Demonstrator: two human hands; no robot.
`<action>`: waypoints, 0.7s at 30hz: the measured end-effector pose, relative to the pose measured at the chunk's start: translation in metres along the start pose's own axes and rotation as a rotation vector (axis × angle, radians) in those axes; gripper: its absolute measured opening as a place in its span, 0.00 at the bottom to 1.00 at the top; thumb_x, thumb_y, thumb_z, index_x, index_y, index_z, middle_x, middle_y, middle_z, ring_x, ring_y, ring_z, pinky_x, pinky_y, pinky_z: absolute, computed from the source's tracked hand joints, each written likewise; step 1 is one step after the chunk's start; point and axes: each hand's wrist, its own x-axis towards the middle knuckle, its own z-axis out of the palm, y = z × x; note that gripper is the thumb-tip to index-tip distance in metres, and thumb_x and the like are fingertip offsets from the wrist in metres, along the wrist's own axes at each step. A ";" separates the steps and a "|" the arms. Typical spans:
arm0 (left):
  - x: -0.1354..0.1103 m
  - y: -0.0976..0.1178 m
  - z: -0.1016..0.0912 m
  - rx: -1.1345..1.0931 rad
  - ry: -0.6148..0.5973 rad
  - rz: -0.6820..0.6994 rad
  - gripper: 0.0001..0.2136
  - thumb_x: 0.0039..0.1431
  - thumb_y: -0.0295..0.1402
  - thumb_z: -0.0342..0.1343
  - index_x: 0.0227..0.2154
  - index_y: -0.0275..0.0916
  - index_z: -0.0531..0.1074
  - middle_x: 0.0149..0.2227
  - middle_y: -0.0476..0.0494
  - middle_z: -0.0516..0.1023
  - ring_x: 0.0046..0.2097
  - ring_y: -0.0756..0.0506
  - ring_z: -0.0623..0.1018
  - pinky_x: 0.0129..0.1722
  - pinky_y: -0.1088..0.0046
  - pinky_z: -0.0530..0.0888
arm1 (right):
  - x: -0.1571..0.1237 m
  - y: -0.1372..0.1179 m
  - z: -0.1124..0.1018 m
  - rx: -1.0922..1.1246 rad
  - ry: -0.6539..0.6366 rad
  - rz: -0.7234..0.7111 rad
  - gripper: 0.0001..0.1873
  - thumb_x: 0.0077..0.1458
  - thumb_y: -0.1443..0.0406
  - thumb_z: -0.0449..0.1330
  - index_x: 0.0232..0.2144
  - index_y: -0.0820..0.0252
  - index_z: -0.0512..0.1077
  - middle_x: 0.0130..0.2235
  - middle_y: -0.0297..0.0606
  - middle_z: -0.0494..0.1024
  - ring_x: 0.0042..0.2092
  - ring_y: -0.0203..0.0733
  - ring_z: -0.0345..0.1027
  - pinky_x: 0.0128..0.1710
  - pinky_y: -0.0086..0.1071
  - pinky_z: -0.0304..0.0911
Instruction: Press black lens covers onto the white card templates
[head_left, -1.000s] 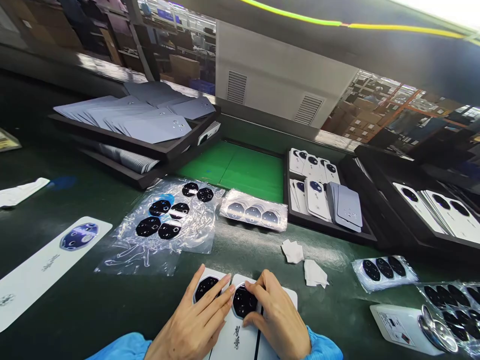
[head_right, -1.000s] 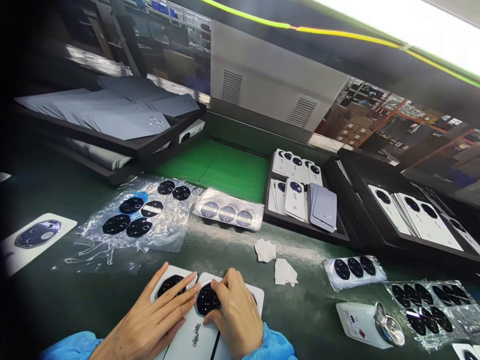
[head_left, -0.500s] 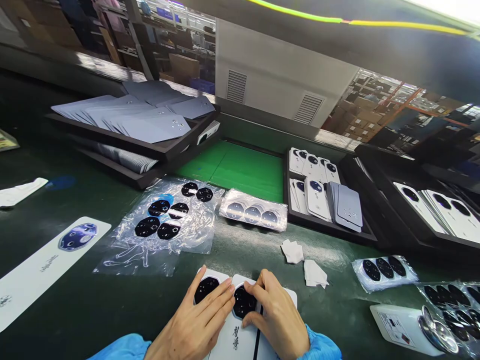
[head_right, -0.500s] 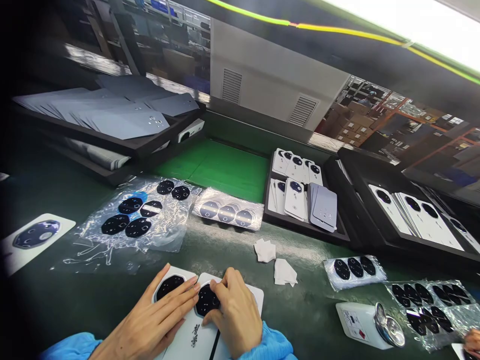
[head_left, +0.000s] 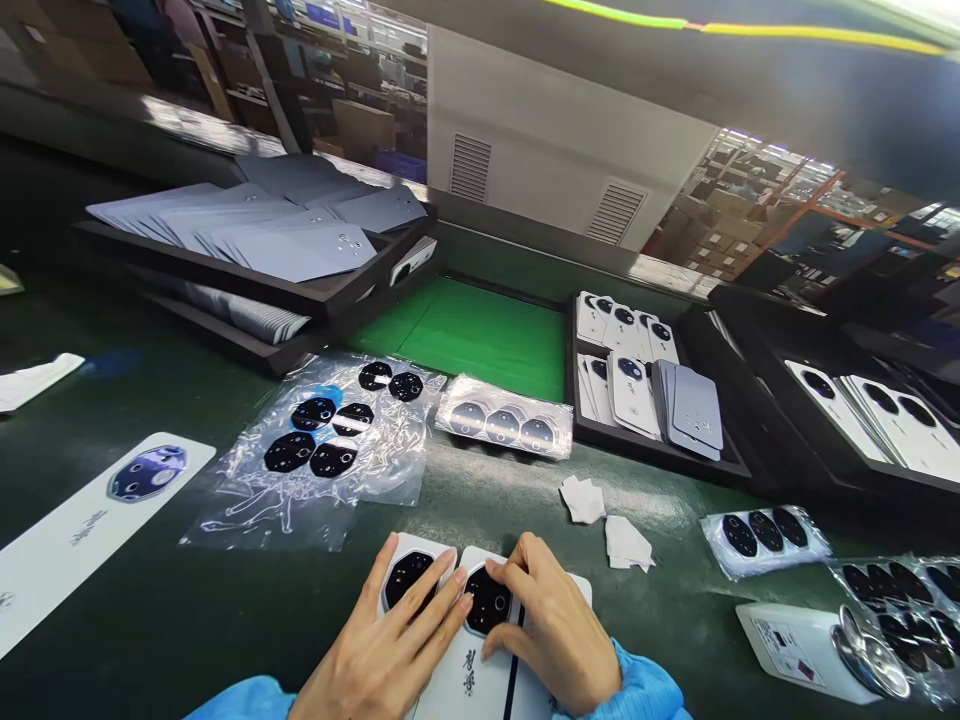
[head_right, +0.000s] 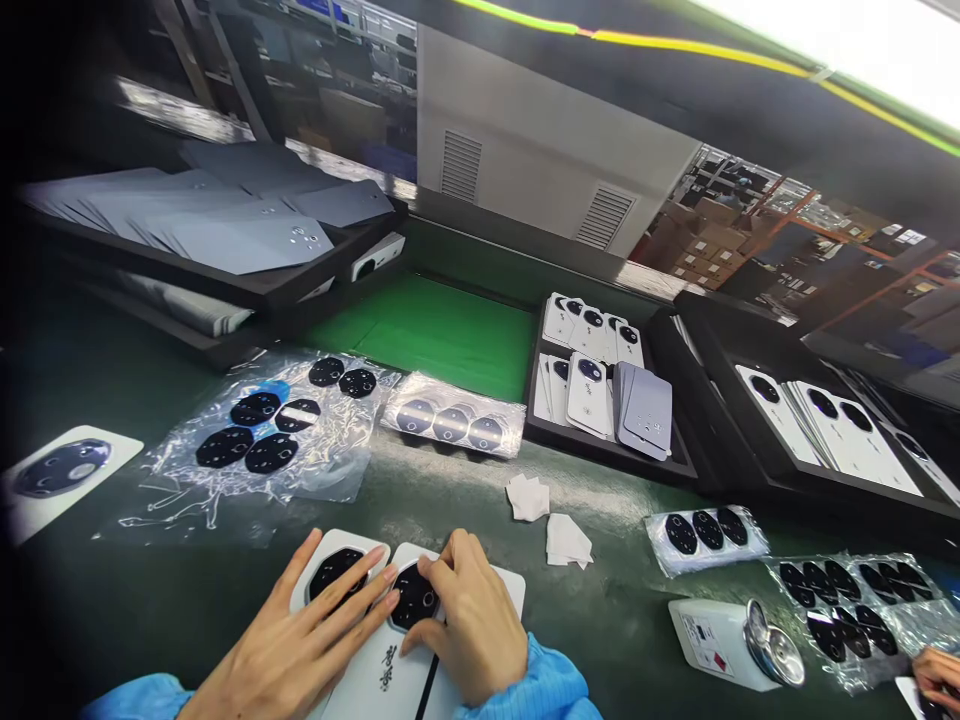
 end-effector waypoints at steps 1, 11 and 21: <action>0.000 0.000 0.000 0.009 0.002 0.001 0.17 0.73 0.29 0.38 0.45 0.34 0.75 0.50 0.42 0.79 0.68 0.40 0.54 0.66 0.39 0.41 | -0.001 0.001 -0.002 0.009 -0.018 0.006 0.34 0.27 0.66 0.79 0.40 0.66 0.73 0.33 0.36 0.69 0.33 0.42 0.68 0.28 0.33 0.72; -0.002 0.001 0.003 0.044 -0.014 -0.009 0.18 0.73 0.28 0.37 0.46 0.37 0.74 0.51 0.44 0.78 0.68 0.39 0.54 0.65 0.36 0.42 | -0.037 0.003 -0.003 -0.224 0.194 -0.141 0.15 0.62 0.75 0.48 0.46 0.60 0.69 0.36 0.39 0.71 0.35 0.37 0.68 0.30 0.27 0.66; 0.016 0.004 -0.012 -0.057 0.043 0.090 0.20 0.73 0.27 0.37 0.41 0.40 0.77 0.37 0.50 0.79 0.52 0.45 0.72 0.67 0.43 0.42 | -0.052 -0.013 0.048 -0.226 0.708 -0.148 0.19 0.69 0.70 0.44 0.32 0.58 0.72 0.29 0.32 0.77 0.32 0.34 0.71 0.29 0.29 0.60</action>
